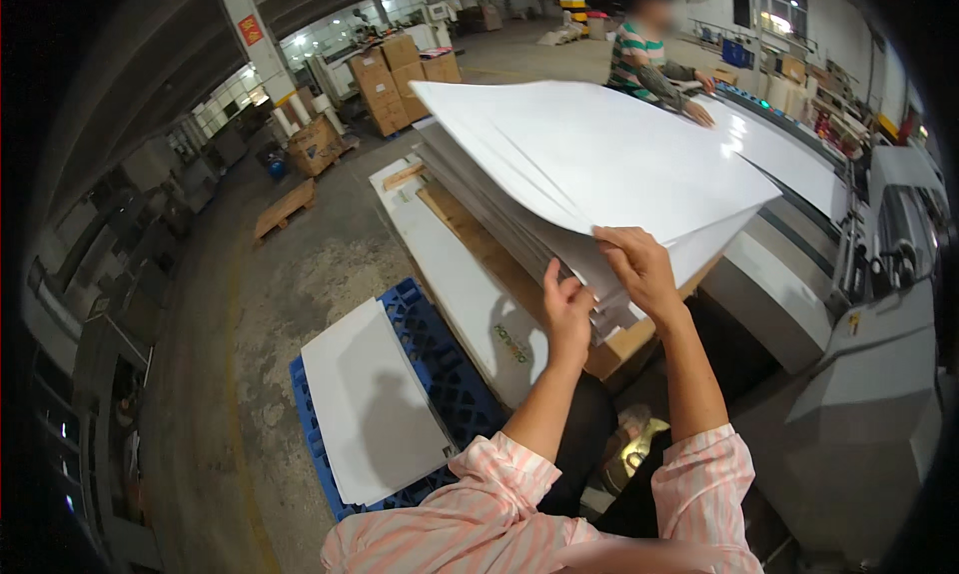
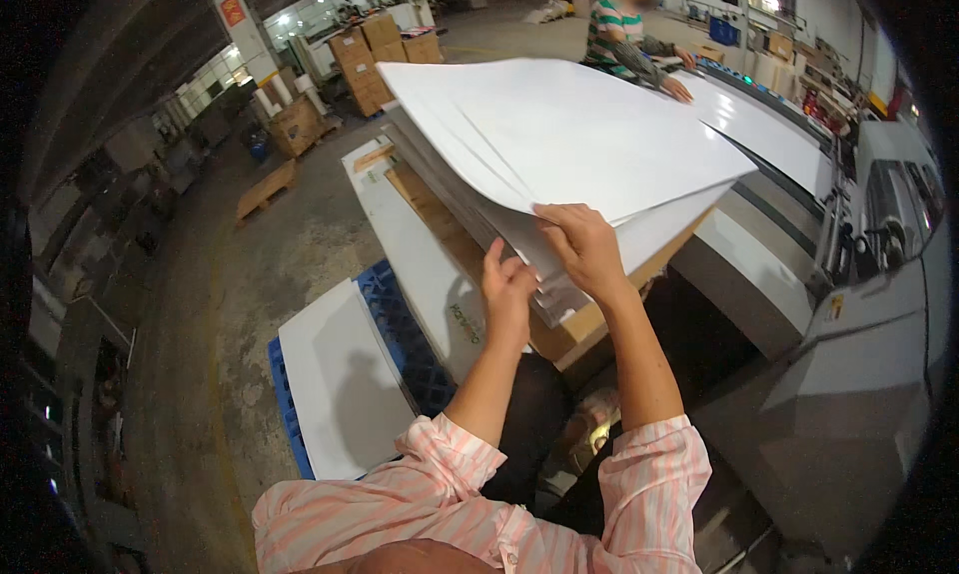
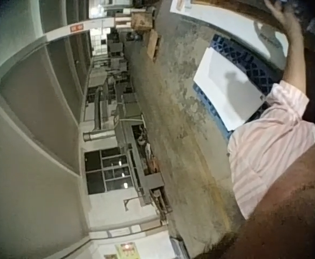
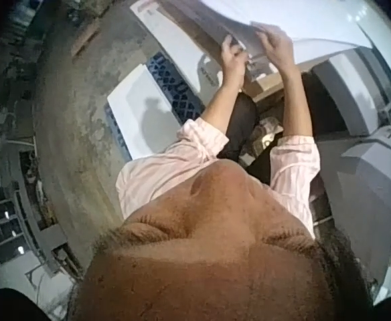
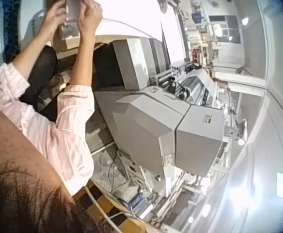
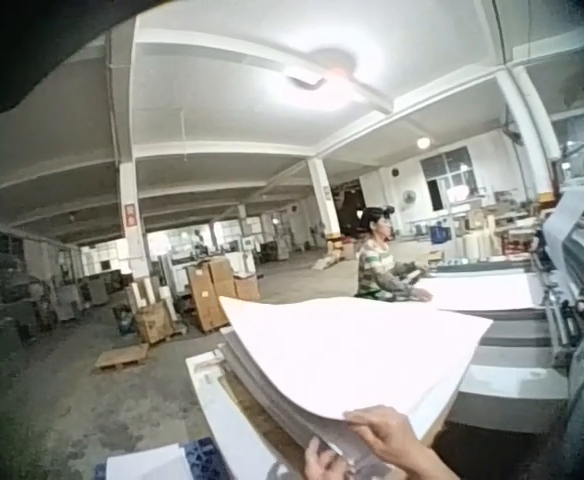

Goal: The recorder is aligning and stacking large white sheets of paper or material on a pallet in an industrial setting.

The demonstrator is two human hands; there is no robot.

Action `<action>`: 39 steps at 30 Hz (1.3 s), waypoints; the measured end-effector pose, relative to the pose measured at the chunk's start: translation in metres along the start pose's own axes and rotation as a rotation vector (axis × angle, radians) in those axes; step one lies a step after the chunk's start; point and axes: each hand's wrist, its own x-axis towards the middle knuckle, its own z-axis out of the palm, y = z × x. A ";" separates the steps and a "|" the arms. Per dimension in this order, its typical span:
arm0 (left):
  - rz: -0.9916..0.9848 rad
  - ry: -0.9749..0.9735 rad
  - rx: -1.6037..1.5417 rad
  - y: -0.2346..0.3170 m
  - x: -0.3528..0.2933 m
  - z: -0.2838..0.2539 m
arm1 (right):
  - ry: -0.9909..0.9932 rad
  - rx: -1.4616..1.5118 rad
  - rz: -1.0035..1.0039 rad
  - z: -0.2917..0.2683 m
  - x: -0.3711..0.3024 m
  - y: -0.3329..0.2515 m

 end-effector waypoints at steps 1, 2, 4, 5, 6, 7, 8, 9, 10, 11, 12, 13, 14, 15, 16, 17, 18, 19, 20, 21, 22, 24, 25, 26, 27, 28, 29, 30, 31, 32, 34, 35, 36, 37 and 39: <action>-0.032 -0.005 -0.029 0.008 -0.001 0.001 | -0.003 -0.014 0.022 -0.002 -0.001 -0.001; -0.053 0.044 -0.015 0.011 0.000 0.002 | -0.108 -0.072 0.068 -0.003 -0.001 -0.001; -0.056 -0.016 -0.066 0.011 0.008 -0.010 | -0.218 -0.123 0.116 0.000 -0.001 -0.003; -0.038 -0.037 -0.080 0.009 0.007 -0.011 | -0.209 -0.200 0.013 0.001 -0.003 0.001; -0.048 -0.043 -0.085 0.007 0.007 -0.010 | -0.198 -0.277 -0.095 -0.001 -0.003 0.003; -0.041 -0.062 -0.112 0.006 0.007 -0.009 | -0.231 -0.261 -0.091 -0.004 -0.004 0.005; -0.033 -0.080 -0.138 0.006 0.007 -0.008 | -0.232 -0.267 -0.084 -0.007 -0.007 0.005; -0.062 -0.103 -0.128 0.009 0.006 -0.008 | -0.241 -0.282 -0.115 -0.009 -0.008 0.002; -0.070 -0.105 -0.126 0.011 0.005 -0.007 | -0.250 -0.295 -0.146 -0.012 -0.010 -0.002; 0.028 -0.081 0.008 0.014 0.006 -0.006 | -0.237 -0.277 -0.132 -0.013 -0.008 -0.004; 0.125 -0.060 0.144 0.018 0.006 -0.008 | -0.232 -0.277 -0.120 -0.011 -0.007 -0.003; 0.298 -0.063 0.367 0.016 0.012 -0.016 | -0.215 -0.206 -0.066 -0.008 -0.006 0.001; 0.291 -0.071 0.375 0.017 0.011 -0.023 | -0.197 -0.134 -0.013 -0.004 -0.007 0.005; 0.399 -0.128 0.615 0.022 0.007 -0.019 | -0.082 -0.014 0.058 0.002 -0.010 0.011; 0.511 -0.187 0.853 0.026 0.004 -0.016 | -0.075 -0.024 0.070 0.001 -0.012 0.018; 0.495 -0.289 0.947 0.026 0.003 -0.012 | 0.014 0.234 0.322 -0.001 -0.014 0.025; 0.494 -0.289 0.957 0.029 0.000 -0.013 | 0.101 0.515 0.562 0.003 -0.011 0.022; 0.513 -0.324 1.040 0.031 -0.003 -0.014 | 0.188 0.687 0.632 0.003 -0.007 0.014; 0.532 -0.358 1.121 0.032 -0.005 -0.016 | 0.189 0.694 0.633 0.005 -0.006 0.014; 0.563 -0.364 1.167 0.033 -0.005 -0.018 | 0.313 0.778 0.630 0.006 -0.003 0.014; 0.562 -0.362 1.170 0.033 -0.004 -0.020 | 0.438 0.860 0.624 0.007 -0.001 0.013; 0.599 -0.399 1.199 0.034 -0.001 -0.022 | 0.441 0.831 0.602 0.007 0.000 0.010; 0.600 -0.393 1.201 0.033 0.000 -0.023 | 0.358 0.563 0.440 0.007 -0.003 0.008; 0.589 -0.389 1.199 0.033 0.000 -0.024 | 0.272 0.298 0.274 0.006 -0.003 0.007; 0.579 -0.384 1.199 0.034 0.001 -0.026 | 0.177 0.139 0.106 0.003 -0.001 0.006; 0.581 -0.374 1.203 0.035 0.000 -0.026 | 0.173 0.146 0.100 0.000 0.000 0.003; 0.546 -0.325 1.200 0.035 -0.001 -0.026 | -0.014 0.067 0.165 -0.003 -0.002 0.000; 0.511 -0.277 1.195 0.035 -0.003 -0.025 | -0.200 -0.015 0.227 -0.007 -0.003 -0.002; 0.553 -0.228 1.177 0.035 -0.005 -0.023 | -0.287 -0.092 0.232 -0.009 -0.005 0.002; 0.555 -0.218 1.182 0.036 -0.007 -0.023 | -0.290 -0.087 0.224 -0.009 -0.006 0.004; 0.437 -0.172 1.137 0.040 -0.011 -0.016 | -0.218 -0.205 0.146 -0.014 -0.008 0.005; 0.502 -0.146 1.120 0.039 -0.012 -0.016 | -0.222 -0.270 0.102 -0.013 -0.008 0.008; 0.504 -0.143 1.118 0.039 -0.011 -0.015 | -0.223 -0.272 0.098 -0.013 -0.009 0.011; 0.448 -0.140 1.080 0.039 -0.010 -0.014 | -0.218 -0.293 0.085 -0.012 -0.010 0.014; 0.391 -0.139 1.042 0.039 -0.010 -0.011 | -0.214 -0.315 0.073 -0.012 -0.009 0.015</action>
